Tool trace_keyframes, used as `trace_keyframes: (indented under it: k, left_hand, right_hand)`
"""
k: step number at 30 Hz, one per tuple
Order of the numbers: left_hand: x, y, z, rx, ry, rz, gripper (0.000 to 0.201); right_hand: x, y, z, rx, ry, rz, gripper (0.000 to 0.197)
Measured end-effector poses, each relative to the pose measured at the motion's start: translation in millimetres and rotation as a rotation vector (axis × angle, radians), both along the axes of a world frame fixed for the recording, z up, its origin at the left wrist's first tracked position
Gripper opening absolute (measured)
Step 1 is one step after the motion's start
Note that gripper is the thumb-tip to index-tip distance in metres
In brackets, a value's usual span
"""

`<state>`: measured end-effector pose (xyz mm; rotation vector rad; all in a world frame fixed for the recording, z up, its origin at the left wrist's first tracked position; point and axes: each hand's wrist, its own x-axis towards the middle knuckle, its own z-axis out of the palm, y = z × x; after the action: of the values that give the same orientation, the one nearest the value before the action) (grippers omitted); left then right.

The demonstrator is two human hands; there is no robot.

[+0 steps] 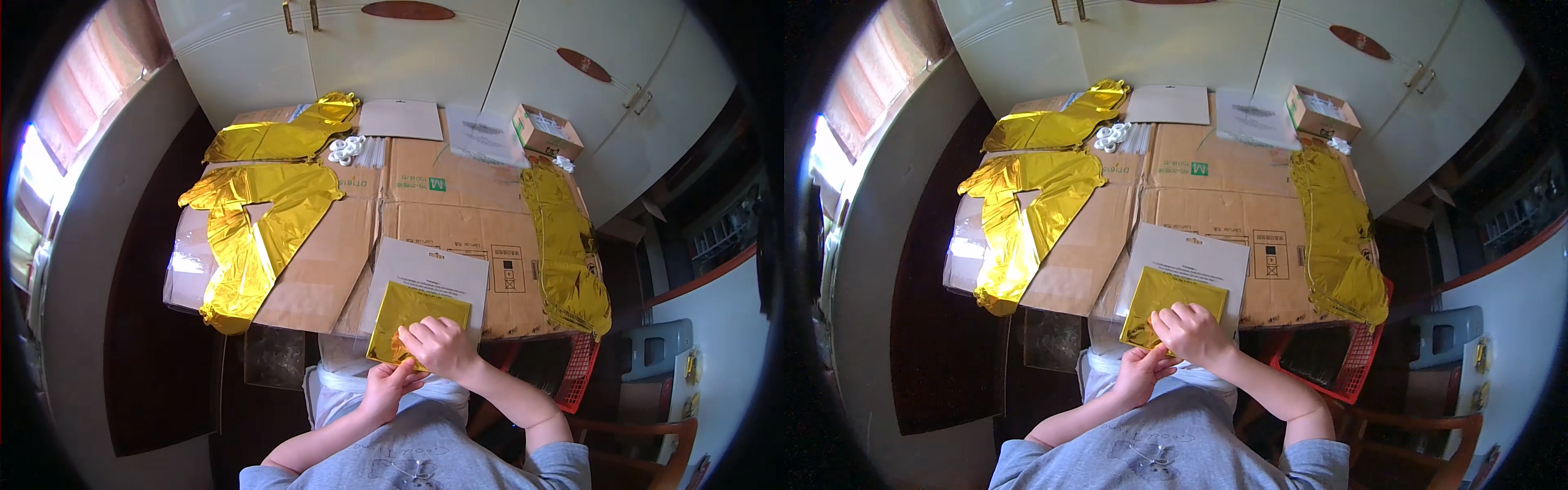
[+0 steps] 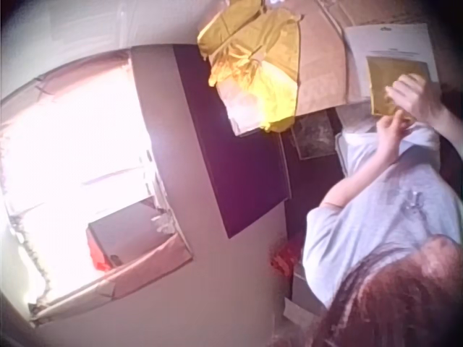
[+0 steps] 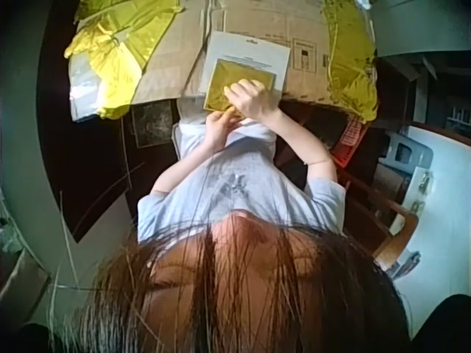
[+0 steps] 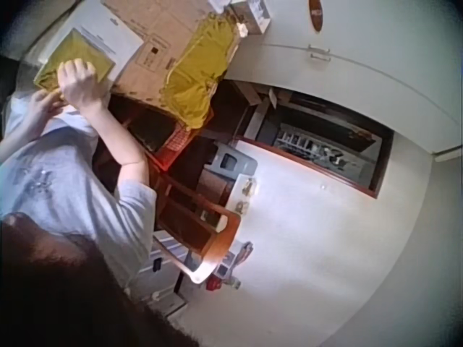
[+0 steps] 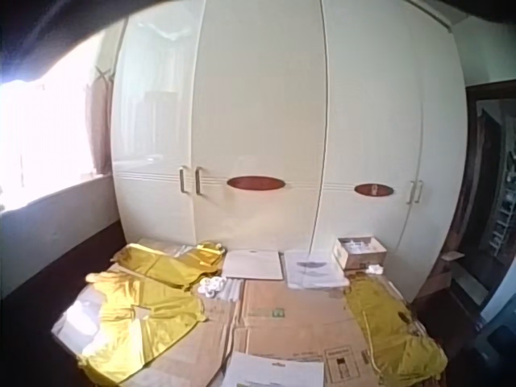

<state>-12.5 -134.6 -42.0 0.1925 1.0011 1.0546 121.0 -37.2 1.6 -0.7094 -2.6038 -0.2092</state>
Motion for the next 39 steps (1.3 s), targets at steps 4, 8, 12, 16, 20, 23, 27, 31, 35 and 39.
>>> trace_keyframes:
  k: [4, 8, 12, 16, 20, 23, 27, 31, 35, 39]
  left_hand:
    - [-1.6, 4.8, -1.5, -0.008, -0.025, 0.012, 0.019]
    - [-0.2, -3.2, 1.3, -0.055, -0.055, -0.017, 0.018]
    - [-2.3, -9.5, 7.1, -0.061, -0.088, -0.051, 0.017]
    - [-4.3, 1.4, 5.4, 0.014, -0.112, 0.013, 0.016]
    - [-5.7, 12.0, 0.8, 0.053, -0.107, 0.021, 0.018]
    - [-4.8, 20.9, 2.6, 0.046, -0.12, 0.026, 0.019]
    - [-2.6, 24.9, 4.6, 0.035, -0.178, 0.027, 0.019]
    - [-2.7, 27.8, 9.5, 0.008, -0.22, 0.027, 0.021]
    - [-3.8, 32.3, 11.6, -0.062, -0.174, -0.073, 0.026]
    - [-6.8, 32.9, 0.8, -0.094, -0.165, -0.165, 0.032]
  right_hand:
    - [-3.2, -3.3, 3.1, 0.008, 0.031, -0.004, 0.017]
    - [-3.0, -3.0, 3.1, -0.003, 0.019, -0.014, 0.02]
    - [-2.5, -6.4, 4.5, 0.0, 0.004, -0.031, 0.022]
    - [-3.5, -7.1, 5.1, 0.006, -0.007, -0.032, 0.025]
    - [-4.3, -6.8, 9.1, 0.018, -0.018, -0.027, 0.027]
    - [-6.0, -6.4, 6.1, 0.026, -0.001, -0.035, 0.022]
    - [-5.2, -5.3, 5.8, 0.012, 0.008, -0.051, 0.022]
    - [-4.6, -4.2, 5.4, -0.026, 0.03, -0.046, 0.023]
    - [-3.8, -1.9, 7.3, -0.057, 0.036, -0.04, 0.022]
    - [-1.7, -2.5, 4.3, -0.073, 0.035, -0.033, 0.022]
